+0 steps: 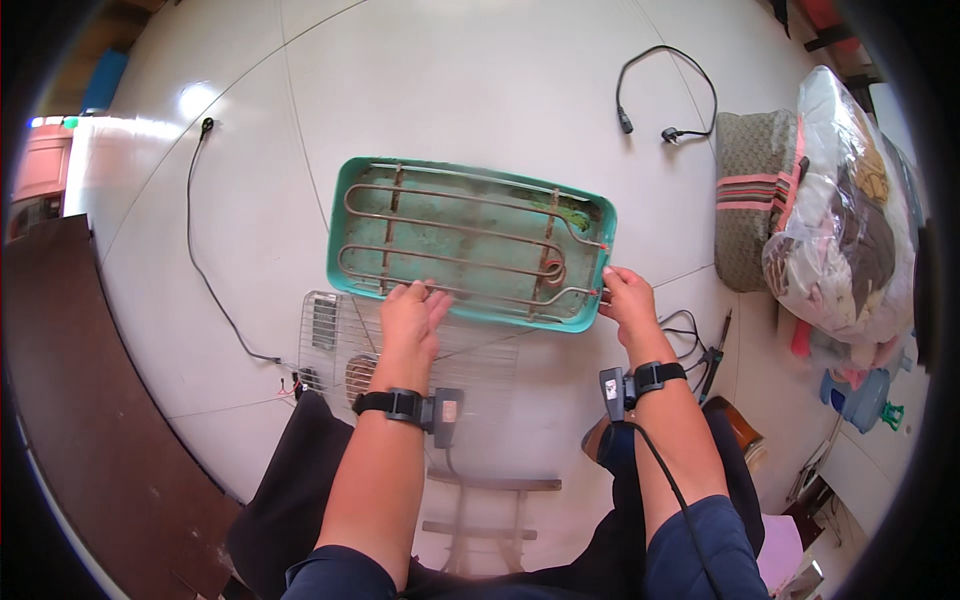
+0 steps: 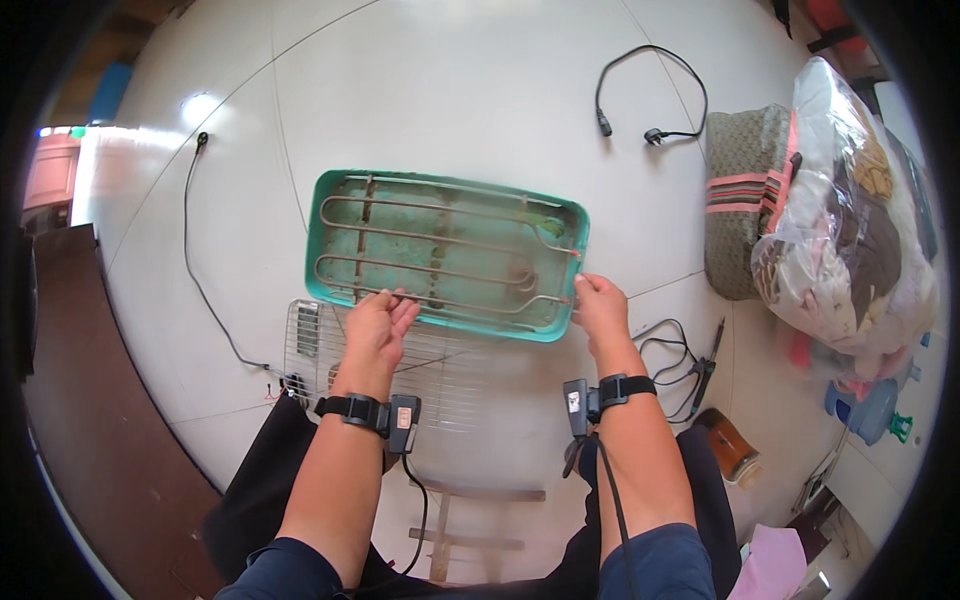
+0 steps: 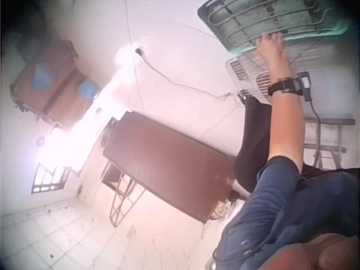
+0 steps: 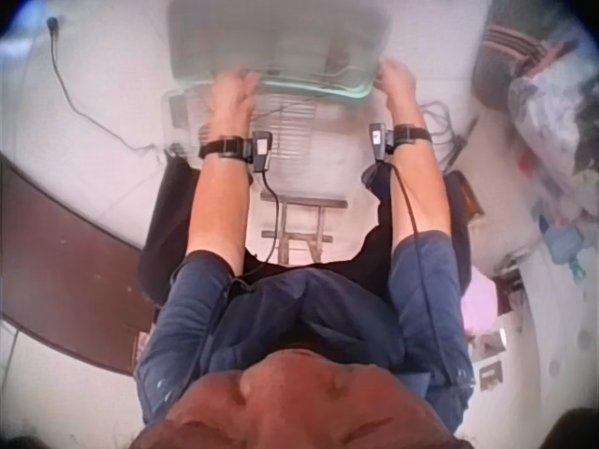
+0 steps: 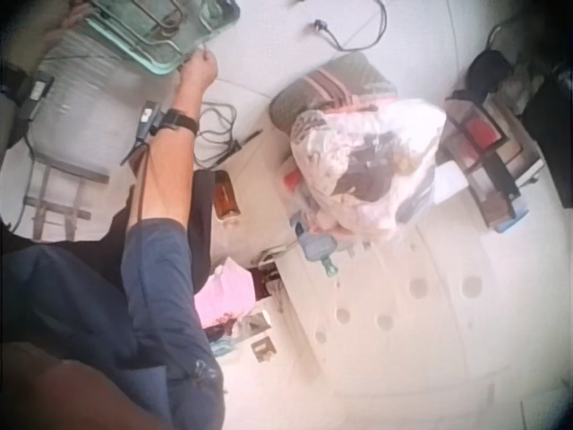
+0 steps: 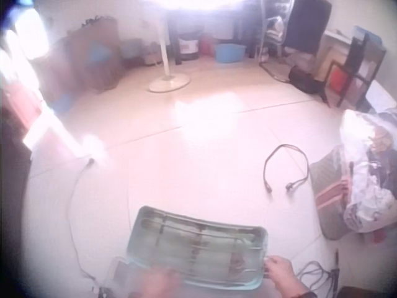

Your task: The person assembles an electric grill by handling a heating element and inserting it into a green plastic base.

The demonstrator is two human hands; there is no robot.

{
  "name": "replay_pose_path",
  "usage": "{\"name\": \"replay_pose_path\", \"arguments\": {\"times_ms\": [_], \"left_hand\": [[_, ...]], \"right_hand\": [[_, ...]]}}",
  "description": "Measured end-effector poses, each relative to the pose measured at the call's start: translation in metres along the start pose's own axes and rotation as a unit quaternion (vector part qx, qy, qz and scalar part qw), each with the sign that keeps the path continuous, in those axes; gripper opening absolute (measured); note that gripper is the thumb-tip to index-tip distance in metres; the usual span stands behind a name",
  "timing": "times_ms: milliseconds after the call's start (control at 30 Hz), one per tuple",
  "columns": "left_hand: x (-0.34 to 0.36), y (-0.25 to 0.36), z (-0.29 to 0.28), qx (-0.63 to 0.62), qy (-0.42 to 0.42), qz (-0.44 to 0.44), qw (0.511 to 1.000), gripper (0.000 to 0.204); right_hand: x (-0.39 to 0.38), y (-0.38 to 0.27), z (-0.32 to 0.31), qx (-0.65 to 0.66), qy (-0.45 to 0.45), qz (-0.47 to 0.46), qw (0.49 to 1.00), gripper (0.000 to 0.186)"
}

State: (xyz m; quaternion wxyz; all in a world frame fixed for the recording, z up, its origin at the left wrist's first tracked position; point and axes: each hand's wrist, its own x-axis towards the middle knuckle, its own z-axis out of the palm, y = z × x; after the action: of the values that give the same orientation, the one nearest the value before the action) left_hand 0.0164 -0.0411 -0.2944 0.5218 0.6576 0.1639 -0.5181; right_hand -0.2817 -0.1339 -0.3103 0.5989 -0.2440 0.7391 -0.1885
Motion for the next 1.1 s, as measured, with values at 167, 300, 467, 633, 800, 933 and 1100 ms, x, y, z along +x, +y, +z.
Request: {"name": "replay_pose_path", "arguments": {"times_ms": [167, 300, 467, 633, 800, 933, 1100], "left_hand": [[0.001, 0.0, -0.002, 0.003, 0.006, 0.004, 1.0, 0.009], [0.003, 0.0, -0.006, -0.006, 0.009, 0.009, 1.0, 0.01], [-0.004, -0.001, 0.0, -0.008, 0.002, 0.012, 1.0, 0.014], [-0.004, 0.001, -0.003, -0.011, 0.011, 0.01, 1.0, 0.014], [-0.001, 0.001, -0.01, -0.01, -0.025, 0.006, 1.0, 0.062], [-0.005, 0.002, -0.005, -0.005, -0.004, 0.014, 1.0, 0.043], [-0.008, 0.004, -0.003, 0.005, -0.005, 0.015, 1.0, 0.03]], "right_hand": [[0.004, 0.004, -0.002, -0.041, -0.001, 0.003, 0.999, 0.029], [0.0, 0.0, -0.001, -0.054, 0.002, 0.011, 0.999, 0.028], [0.006, 0.004, -0.007, -0.066, 0.014, 0.008, 0.998, 0.026], [-0.001, 0.001, -0.001, -0.053, 0.003, 0.019, 0.998, 0.02], [-0.003, -0.001, -0.002, -0.031, 0.009, 0.014, 0.999, 0.023], [-0.004, -0.001, -0.002, -0.03, 0.012, 0.017, 0.999, 0.022], [-0.002, 0.001, -0.003, -0.027, 0.011, 0.016, 0.999, 0.022]]}}
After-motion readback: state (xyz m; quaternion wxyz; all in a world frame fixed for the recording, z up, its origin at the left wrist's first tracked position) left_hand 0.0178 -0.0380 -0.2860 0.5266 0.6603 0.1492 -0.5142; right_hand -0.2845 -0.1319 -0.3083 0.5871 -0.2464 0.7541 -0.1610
